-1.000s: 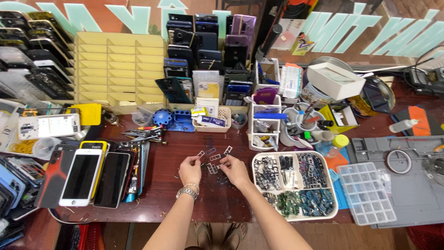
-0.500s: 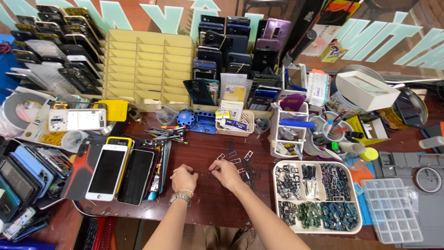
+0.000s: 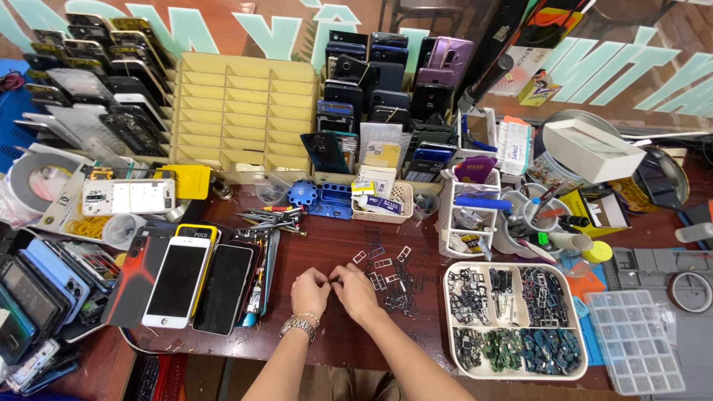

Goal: The person sorts small electronic components from a tray onto a workbench. They pick up individual pieces, examine them, and place them in a pile on the table. The person continues this process throughout the video.

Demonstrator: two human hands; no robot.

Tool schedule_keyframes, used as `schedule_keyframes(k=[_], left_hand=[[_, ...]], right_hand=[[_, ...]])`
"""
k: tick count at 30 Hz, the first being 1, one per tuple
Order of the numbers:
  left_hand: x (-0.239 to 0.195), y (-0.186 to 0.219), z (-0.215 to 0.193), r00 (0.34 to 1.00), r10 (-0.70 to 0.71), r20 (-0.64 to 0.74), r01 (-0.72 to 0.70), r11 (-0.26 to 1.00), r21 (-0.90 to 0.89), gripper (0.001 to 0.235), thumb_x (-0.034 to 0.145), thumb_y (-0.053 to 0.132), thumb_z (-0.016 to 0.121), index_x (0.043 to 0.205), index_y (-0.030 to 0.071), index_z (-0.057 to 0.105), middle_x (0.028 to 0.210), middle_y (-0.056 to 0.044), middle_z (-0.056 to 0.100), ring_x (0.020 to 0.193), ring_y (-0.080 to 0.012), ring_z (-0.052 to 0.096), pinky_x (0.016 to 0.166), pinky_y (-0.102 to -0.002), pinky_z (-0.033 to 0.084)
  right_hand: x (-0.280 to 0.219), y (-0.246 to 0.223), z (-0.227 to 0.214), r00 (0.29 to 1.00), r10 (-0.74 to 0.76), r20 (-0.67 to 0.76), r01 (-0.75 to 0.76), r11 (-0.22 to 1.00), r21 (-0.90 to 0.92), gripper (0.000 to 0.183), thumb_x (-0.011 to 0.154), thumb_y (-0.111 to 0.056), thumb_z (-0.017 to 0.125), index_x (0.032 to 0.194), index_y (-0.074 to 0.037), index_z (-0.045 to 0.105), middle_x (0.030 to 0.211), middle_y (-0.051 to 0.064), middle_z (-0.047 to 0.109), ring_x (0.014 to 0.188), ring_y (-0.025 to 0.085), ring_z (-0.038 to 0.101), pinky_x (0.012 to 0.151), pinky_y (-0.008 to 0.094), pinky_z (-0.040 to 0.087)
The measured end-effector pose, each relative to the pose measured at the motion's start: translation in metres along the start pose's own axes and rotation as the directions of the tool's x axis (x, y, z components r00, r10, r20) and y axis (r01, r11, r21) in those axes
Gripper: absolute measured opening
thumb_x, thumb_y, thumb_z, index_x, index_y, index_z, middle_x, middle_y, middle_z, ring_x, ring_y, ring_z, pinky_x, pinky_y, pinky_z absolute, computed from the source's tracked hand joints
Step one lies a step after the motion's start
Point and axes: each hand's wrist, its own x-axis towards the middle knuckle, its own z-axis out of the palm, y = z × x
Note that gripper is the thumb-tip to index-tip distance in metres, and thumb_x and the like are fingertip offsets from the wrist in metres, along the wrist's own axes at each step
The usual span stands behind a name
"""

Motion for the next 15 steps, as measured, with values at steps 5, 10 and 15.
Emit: schedule_keyframes(k=[5,10,15], left_hand=[[0.009,0.024,0.015,0.997,0.067,0.05,-0.058,0.985,-0.165,0.014,0.078,0.009,0.079,0.09,0.005,0.076,0.086,-0.011,0.078,0.085,-0.0261,0.076,0.08,-0.038,0.059],[0.018,0.055,0.03,0.997,0.013,0.082,-0.002,0.99,-0.14,0.021,0.078,0.01,0.08,0.098,0.007,0.075,0.087,-0.011,0.079,0.087,-0.0266,0.076,0.08,-0.038,0.059],[0.02,0.07,0.034,0.99,-0.088,0.112,0.096,0.993,-0.071,0.018,0.08,0.014,0.08,0.097,0.009,0.075,0.089,-0.008,0.079,0.09,-0.0262,0.076,0.081,-0.04,0.058]], right_hand=[[0.012,0.025,-0.017,0.989,0.031,-0.144,-0.017,0.995,0.097,0.011,0.087,-0.004,0.072,0.098,-0.004,0.071,0.101,0.014,0.067,0.096,0.029,0.069,0.085,0.04,0.056],[0.031,0.04,-0.042,0.973,0.127,-0.195,-0.114,0.991,0.076,0.024,0.085,-0.006,0.074,0.108,-0.007,0.068,0.104,0.011,0.069,0.094,0.028,0.07,0.084,0.039,0.056],[0.042,0.04,-0.051,0.981,0.156,-0.112,-0.162,0.985,-0.05,0.032,0.081,-0.011,0.079,0.11,-0.009,0.065,0.106,0.01,0.067,0.101,0.028,0.067,0.087,0.041,0.054]])
